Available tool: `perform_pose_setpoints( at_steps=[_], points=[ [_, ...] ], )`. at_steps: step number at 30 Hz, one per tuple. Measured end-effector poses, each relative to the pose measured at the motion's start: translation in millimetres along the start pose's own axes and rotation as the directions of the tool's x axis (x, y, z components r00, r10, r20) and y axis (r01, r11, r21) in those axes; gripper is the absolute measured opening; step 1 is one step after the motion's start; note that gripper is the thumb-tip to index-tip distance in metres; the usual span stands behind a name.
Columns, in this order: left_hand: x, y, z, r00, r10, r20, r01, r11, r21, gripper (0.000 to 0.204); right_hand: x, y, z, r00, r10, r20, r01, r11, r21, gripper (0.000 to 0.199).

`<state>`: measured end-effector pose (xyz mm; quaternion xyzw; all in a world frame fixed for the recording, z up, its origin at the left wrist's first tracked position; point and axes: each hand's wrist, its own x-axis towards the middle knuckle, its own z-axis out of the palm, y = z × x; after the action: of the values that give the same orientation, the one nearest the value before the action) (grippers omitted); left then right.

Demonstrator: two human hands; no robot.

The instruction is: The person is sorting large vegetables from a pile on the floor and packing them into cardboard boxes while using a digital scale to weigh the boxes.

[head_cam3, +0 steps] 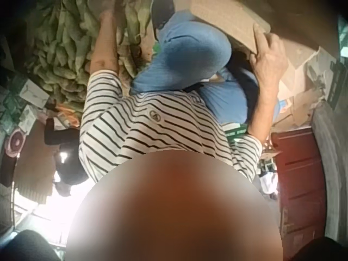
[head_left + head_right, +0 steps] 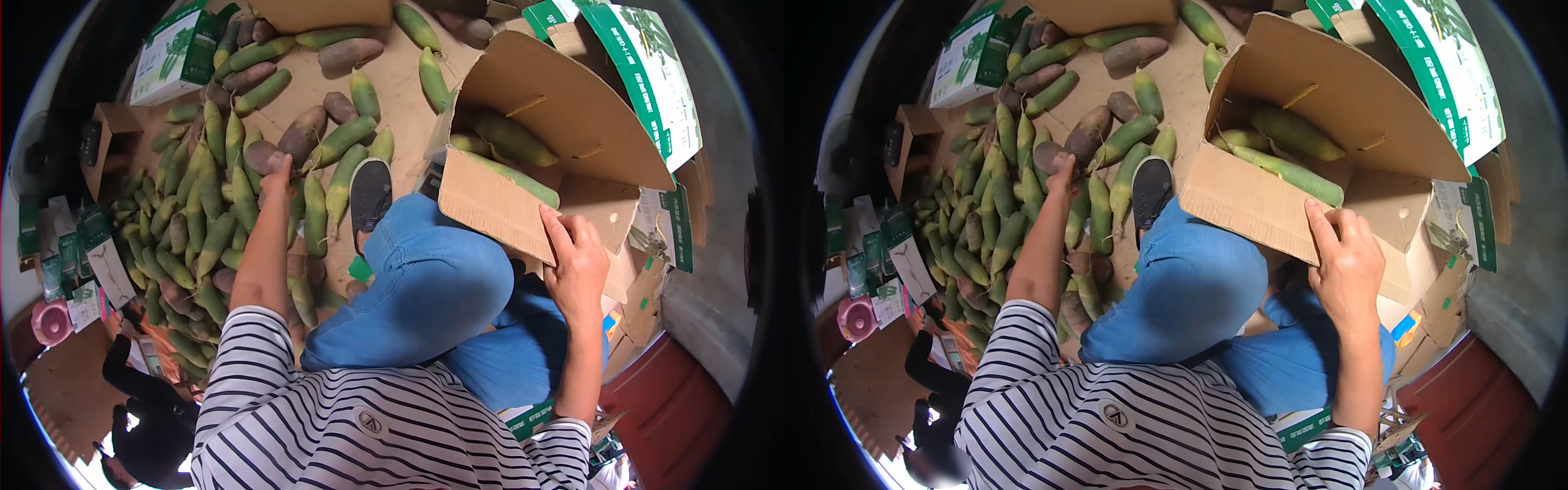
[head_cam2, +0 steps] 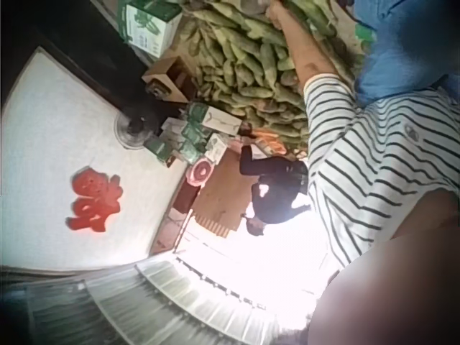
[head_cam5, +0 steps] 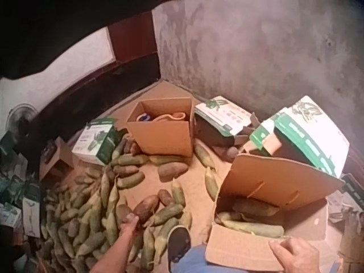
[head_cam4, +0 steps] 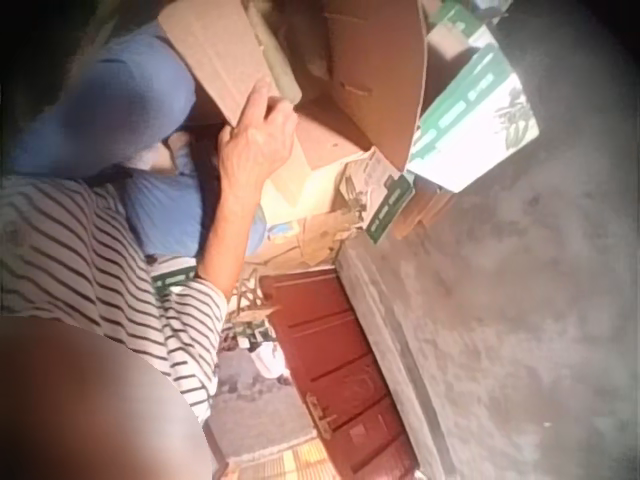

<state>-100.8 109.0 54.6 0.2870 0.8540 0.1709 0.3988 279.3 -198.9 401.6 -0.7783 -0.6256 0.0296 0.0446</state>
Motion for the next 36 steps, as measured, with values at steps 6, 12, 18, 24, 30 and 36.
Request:
perform_pose_setpoints(
  at_steps=[6, 12, 18, 24, 30, 36],
  points=[
    [4, -2, 6, 0.983, 0.067, 0.171, 0.009, 0.912, -0.411, 0.063, -1, 3, -5, 1.000, 0.013, -0.002, -0.013, 0.999, 0.029, 0.063],
    [-71, -16, -64, 0.881, 0.208, 0.424, 0.051, 0.851, -0.523, 0.060, -4, 9, 8, 0.999, 0.039, -0.035, -0.037, 0.997, 0.064, 0.058],
    [-224, 75, -111, 0.429, 0.698, 0.573, -0.452, 0.715, -0.533, 0.078, -7, 7, 14, 0.992, 0.010, -0.123, -0.002, 0.998, 0.065, 0.052],
    [-392, 180, -60, 0.015, 0.783, 0.621, -0.767, 0.408, -0.495, 0.061, -10, 12, 24, 0.988, -0.037, -0.150, 0.045, 0.998, 0.047, 0.038],
    [-437, 139, -75, -0.240, 0.825, 0.511, -0.864, 0.059, -0.501, 0.053, -8, 7, 26, 0.972, -0.013, -0.235, 0.030, 0.997, 0.067, 0.021],
    [-477, 92, -95, -0.517, 0.639, 0.569, -0.836, -0.235, -0.496, 0.045, -6, 12, 29, 0.952, -0.011, -0.307, 0.020, 0.999, 0.026, 0.014]
  ],
)
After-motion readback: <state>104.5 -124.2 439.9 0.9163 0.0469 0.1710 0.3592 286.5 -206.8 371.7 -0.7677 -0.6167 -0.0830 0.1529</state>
